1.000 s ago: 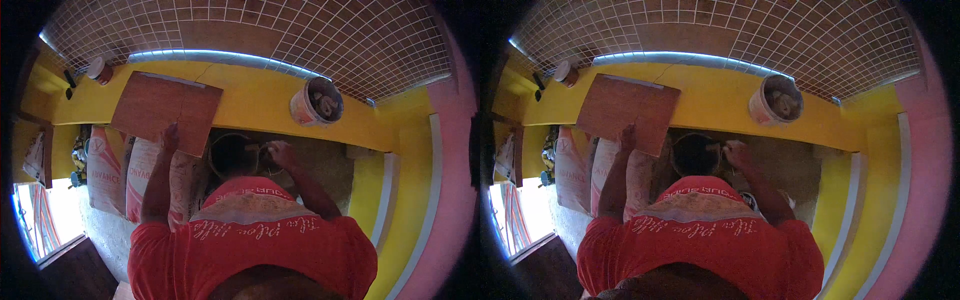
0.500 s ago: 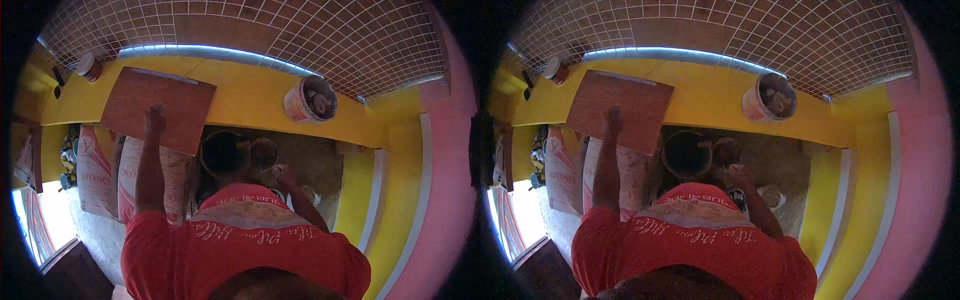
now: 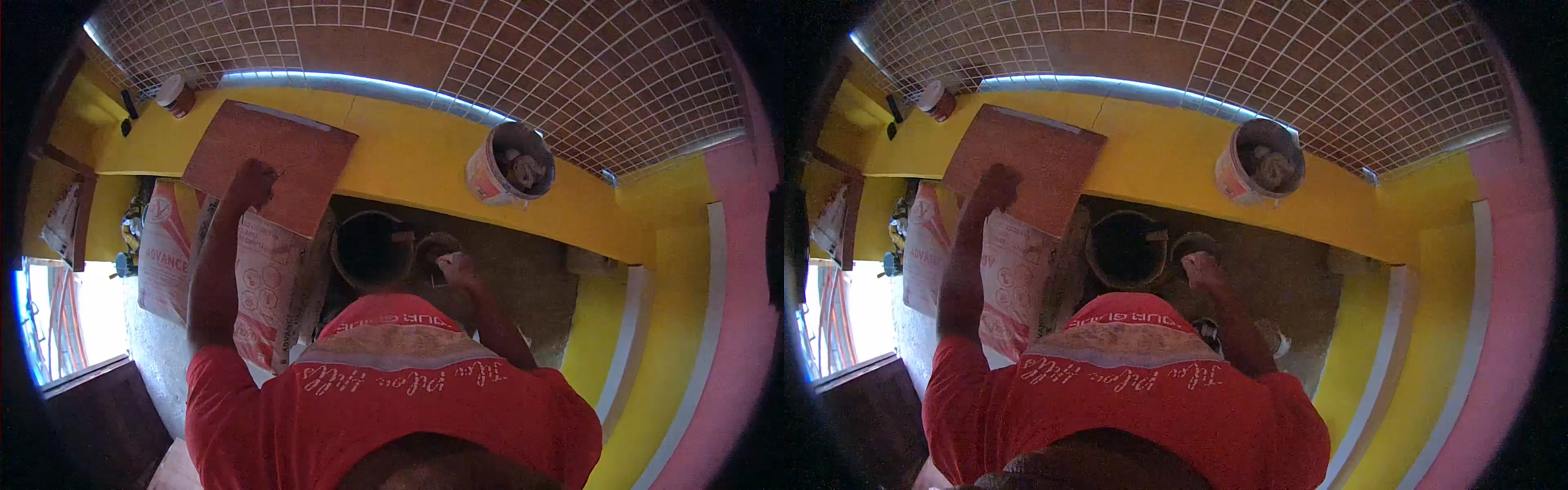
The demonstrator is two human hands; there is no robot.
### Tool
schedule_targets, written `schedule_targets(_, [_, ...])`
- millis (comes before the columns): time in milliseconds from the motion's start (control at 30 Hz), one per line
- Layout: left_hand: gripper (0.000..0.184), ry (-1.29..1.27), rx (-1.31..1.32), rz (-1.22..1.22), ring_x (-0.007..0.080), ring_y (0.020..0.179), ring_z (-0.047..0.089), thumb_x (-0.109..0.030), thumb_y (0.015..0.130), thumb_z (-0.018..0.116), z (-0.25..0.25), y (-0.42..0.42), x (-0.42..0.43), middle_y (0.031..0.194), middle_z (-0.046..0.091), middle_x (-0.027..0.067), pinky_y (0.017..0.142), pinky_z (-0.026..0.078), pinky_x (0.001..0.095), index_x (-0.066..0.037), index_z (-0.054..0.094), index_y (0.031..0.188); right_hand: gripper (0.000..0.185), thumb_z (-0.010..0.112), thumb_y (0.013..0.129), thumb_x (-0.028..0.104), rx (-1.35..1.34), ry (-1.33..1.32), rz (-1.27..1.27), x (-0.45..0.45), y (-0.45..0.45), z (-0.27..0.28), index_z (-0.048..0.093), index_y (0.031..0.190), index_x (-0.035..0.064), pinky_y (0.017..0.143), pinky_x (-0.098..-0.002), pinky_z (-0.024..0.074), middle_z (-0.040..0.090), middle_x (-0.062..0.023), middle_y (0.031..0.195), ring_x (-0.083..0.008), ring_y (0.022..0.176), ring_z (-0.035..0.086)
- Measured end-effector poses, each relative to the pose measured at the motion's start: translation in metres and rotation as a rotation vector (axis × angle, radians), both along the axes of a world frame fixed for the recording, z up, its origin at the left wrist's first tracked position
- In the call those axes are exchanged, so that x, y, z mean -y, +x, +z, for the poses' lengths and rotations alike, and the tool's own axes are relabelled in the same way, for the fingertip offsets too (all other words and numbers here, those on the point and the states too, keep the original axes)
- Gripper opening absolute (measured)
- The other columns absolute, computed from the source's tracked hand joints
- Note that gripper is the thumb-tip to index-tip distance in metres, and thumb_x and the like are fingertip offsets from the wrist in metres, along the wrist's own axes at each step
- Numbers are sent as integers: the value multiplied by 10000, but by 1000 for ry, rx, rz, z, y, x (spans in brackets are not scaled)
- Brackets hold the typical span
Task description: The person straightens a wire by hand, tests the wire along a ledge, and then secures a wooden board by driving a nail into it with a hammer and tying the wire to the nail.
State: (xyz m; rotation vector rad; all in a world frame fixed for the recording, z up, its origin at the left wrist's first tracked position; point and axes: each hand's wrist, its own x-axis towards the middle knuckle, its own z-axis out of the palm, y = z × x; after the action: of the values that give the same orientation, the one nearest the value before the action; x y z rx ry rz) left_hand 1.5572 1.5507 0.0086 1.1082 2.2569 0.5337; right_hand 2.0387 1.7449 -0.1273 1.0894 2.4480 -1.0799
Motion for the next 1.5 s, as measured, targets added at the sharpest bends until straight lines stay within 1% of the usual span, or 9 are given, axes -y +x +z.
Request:
schedule_targets(233, [202, -534, -976, -705, 176, 646, 587, -312, 653, 703, -32, -25, -73, 603, 592, 44, 532, 446, 350, -114, 702, 694, 402, 519, 836, 359, 99, -144, 37, 6, 51, -6, 669, 1013, 30, 768, -383, 484, 669, -195, 922, -263, 851, 652])
schedule_targets(400, [119, -265, -1395, -735, 164, 619, 575, -255, 690, 686, -43, 15, -84, 650, 616, 36, 562, 436, 356, -144, 704, 651, 433, 535, 830, 403, -47, -155, -211, 17, 107, -39, 677, 985, 24, 699, -377, 492, 673, -174, 880, -237, 808, 653])
schedule_targets(500, [146, -485, -1199, -653, 191, 661, 571, -266, 698, 721, -73, 28, -83, 695, 613, 42, 582, 446, 374, -122, 701, 699, 428, 552, 830, 400, 9, -181, -297, 12, 136, -51, 676, 979, 18, 669, -365, 491, 677, -153, 878, -219, 786, 650])
schedule_targets(667, [319, 80, 187, 361, 210, 913, 586, -255, 765, 667, -102, 29, -50, 956, 629, 122, 731, 459, 422, -99, 635, 1041, 376, 597, 821, 352, -16, -140, -204, -6, 179, -97, 675, 947, 6, 636, -344, 483, 680, -108, 838, -170, 739, 630])
schedule_targets(800, [371, 40, -610, 182, 177, 872, 593, -249, 782, 658, -197, -30, -39, 1082, 581, 116, 607, 487, 356, -36, 578, 1076, 300, 592, 809, 302, -189, 34, -88, 7, 144, -65, 665, 883, 21, 662, -372, 473, 665, -124, 834, -219, 750, 613])
schedule_targets(933, [326, 148, 286, 344, 192, 822, 622, -223, 809, 630, -113, 11, -33, 982, 625, 122, 531, 487, 293, 2, 603, 1043, 272, 568, 820, 278, 36, -316, -310, -7, 44, -44, 653, 883, 27, 690, -404, 469, 656, -167, 852, -325, 791, 621])
schedule_targets(1033, [258, 145, 509, 400, 210, 709, 640, -201, 813, 628, -34, 34, -39, 786, 652, 115, 547, 492, 308, -4, 648, 978, 287, 590, 817, 274, -258, 79, -61, -14, -42, -41, 614, 752, -4, 620, -383, 467, 601, -189, 688, -273, 651, 622])
schedule_targets(1333, [295, 199, -481, 27, 336, 826, 650, -185, 865, 504, -88, 19, -28, 905, 654, 215, 702, 506, 425, 15, 609, 1055, 295, 567, 797, 333, -389, 421, -84, -125, -365, -1, 669, 833, 58, 733, -458, 485, 652, -176, 821, -354, 795, 628])
schedule_targets(1500, [302, 60, 32, 240, 358, 924, 616, -168, 879, 486, -61, 46, -33, 994, 610, 250, 766, 488, 441, -10, 564, 1125, 322, 575, 797, 368, -325, 745, -106, -188, -459, -18, 688, 821, 68, 766, -430, 500, 659, -182, 864, -352, 828, 636])
